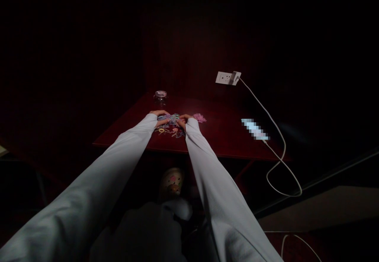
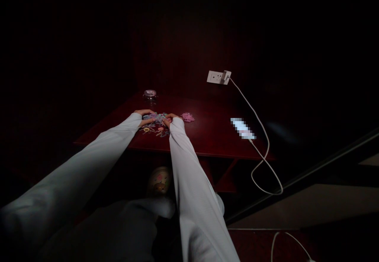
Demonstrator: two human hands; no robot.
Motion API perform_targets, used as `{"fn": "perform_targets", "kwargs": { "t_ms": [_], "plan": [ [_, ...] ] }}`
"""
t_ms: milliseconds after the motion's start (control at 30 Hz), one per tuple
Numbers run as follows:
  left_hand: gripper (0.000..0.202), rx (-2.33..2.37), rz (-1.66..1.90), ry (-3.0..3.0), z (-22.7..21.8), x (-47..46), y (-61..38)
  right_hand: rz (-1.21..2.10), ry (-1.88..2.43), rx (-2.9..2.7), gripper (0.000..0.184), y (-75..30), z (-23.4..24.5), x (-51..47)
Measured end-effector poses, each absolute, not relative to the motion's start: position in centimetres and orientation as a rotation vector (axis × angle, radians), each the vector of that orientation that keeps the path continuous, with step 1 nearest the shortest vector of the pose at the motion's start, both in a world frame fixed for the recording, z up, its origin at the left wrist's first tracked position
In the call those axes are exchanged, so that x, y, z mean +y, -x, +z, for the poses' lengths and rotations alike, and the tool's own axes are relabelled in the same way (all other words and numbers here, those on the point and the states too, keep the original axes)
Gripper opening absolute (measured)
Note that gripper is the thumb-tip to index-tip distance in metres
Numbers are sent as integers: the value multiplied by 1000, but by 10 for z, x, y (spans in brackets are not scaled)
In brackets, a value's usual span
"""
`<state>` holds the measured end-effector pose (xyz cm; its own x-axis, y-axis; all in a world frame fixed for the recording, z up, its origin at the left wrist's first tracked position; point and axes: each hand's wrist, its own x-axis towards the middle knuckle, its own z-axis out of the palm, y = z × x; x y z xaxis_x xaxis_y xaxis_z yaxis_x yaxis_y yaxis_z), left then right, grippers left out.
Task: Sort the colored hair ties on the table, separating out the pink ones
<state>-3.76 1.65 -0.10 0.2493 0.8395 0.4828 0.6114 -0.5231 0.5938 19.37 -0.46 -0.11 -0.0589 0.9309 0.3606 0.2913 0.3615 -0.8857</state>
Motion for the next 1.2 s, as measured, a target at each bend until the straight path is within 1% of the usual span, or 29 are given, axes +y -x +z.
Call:
{"fn": "perform_targets", "kwargs": {
  "t_ms": [100,200,367,533,633,767,933,1200],
  "plan": [
    [50,1416,1236,-2171,2,11,37,813,1124,-1478,19,-194,2,-4],
    [43,1507,1320,-2122,8,5,36,867,1109,-1396,22,-196,5,-5],
    [36,1557,1290,-2105,13,2,34,916,1101,-1353,29,-197,3,-2],
    [41,1520,1314,-2160,6,1,32,913,1084,-1381,33,-198,-2,2],
    [43,1568,1280,-2142,6,-1,32,897,1090,-1378,36,-199,-1,1],
    [44,1521,1275,-2158,9,-4,35,904,1086,-1363,39,-199,3,-2],
    [41,1561,1250,-2155,6,3,37,929,1088,-1338,35,-199,8,-9],
    [43,1521,1222,-2204,-1,2,36,928,1112,-1259,26,-199,5,-1]
  ]
}}
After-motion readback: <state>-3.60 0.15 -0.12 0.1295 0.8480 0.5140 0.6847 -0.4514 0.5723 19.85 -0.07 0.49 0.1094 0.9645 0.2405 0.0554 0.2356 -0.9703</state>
